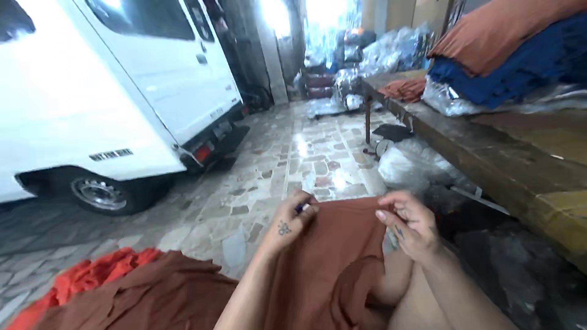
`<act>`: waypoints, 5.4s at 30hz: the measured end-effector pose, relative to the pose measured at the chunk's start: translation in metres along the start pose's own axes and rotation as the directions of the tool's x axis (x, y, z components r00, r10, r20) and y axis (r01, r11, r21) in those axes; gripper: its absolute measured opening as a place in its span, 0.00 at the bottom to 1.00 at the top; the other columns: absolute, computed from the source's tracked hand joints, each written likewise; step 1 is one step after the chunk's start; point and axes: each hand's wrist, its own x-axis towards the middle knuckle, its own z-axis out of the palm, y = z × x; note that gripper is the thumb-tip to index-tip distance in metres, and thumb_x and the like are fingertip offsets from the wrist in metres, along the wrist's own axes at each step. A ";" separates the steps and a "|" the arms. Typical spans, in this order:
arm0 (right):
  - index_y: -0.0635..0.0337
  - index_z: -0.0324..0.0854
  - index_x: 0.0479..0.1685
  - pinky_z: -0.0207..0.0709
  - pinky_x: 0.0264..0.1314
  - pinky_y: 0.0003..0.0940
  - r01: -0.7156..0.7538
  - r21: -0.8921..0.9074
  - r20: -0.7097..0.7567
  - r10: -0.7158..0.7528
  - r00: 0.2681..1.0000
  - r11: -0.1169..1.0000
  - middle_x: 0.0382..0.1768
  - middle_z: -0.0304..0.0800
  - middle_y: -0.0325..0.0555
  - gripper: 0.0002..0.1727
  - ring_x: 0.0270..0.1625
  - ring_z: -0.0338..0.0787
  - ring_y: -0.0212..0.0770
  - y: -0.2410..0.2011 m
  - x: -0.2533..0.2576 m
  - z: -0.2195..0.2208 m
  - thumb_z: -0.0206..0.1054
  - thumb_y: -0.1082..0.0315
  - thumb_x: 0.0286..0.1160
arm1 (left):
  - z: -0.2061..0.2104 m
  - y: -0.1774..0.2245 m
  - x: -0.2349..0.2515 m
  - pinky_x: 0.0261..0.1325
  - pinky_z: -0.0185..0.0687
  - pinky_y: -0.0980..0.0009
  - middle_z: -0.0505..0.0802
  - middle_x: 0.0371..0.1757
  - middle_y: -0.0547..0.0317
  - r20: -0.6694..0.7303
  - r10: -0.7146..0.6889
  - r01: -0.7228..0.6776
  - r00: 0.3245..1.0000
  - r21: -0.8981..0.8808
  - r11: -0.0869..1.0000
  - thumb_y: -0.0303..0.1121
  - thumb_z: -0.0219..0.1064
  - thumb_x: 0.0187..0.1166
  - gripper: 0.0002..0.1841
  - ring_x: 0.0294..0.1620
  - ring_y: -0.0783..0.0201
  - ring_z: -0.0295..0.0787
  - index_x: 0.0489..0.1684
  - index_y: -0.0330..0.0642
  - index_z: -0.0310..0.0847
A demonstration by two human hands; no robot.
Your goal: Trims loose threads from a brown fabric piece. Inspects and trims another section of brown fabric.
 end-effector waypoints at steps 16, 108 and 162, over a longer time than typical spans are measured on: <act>0.65 0.70 0.73 0.85 0.46 0.17 0.301 0.193 0.428 -0.356 0.831 0.934 0.41 0.89 0.38 0.24 0.41 0.88 0.23 -0.130 0.127 -0.005 0.62 0.75 0.76 | -0.047 0.157 0.001 0.39 0.83 0.86 0.94 0.49 0.71 -0.152 0.420 -0.446 0.895 -0.276 0.851 0.50 0.74 0.77 0.23 0.37 0.85 0.86 0.62 0.45 0.87; 0.66 0.81 0.50 0.80 0.60 0.20 -0.486 0.083 0.462 0.398 0.792 0.870 0.46 0.90 0.46 0.15 0.54 0.87 0.27 -0.042 -0.147 0.030 0.68 0.61 0.78 | 0.064 0.071 -0.184 0.45 0.77 0.87 0.86 0.39 0.71 0.014 -0.144 0.133 0.990 -0.479 0.868 0.43 0.62 0.89 0.12 0.42 0.82 0.82 0.45 0.47 0.85; 0.61 0.84 0.50 0.82 0.49 0.14 -0.726 0.352 0.407 0.602 0.687 0.591 0.40 0.90 0.31 0.08 0.45 0.87 0.18 -0.055 -0.161 0.025 0.65 0.66 0.84 | 0.092 0.095 -0.215 0.41 0.83 0.82 0.94 0.34 0.57 0.047 -0.134 0.141 0.990 -0.240 0.961 0.42 0.69 0.82 0.22 0.34 0.76 0.88 0.62 0.31 0.85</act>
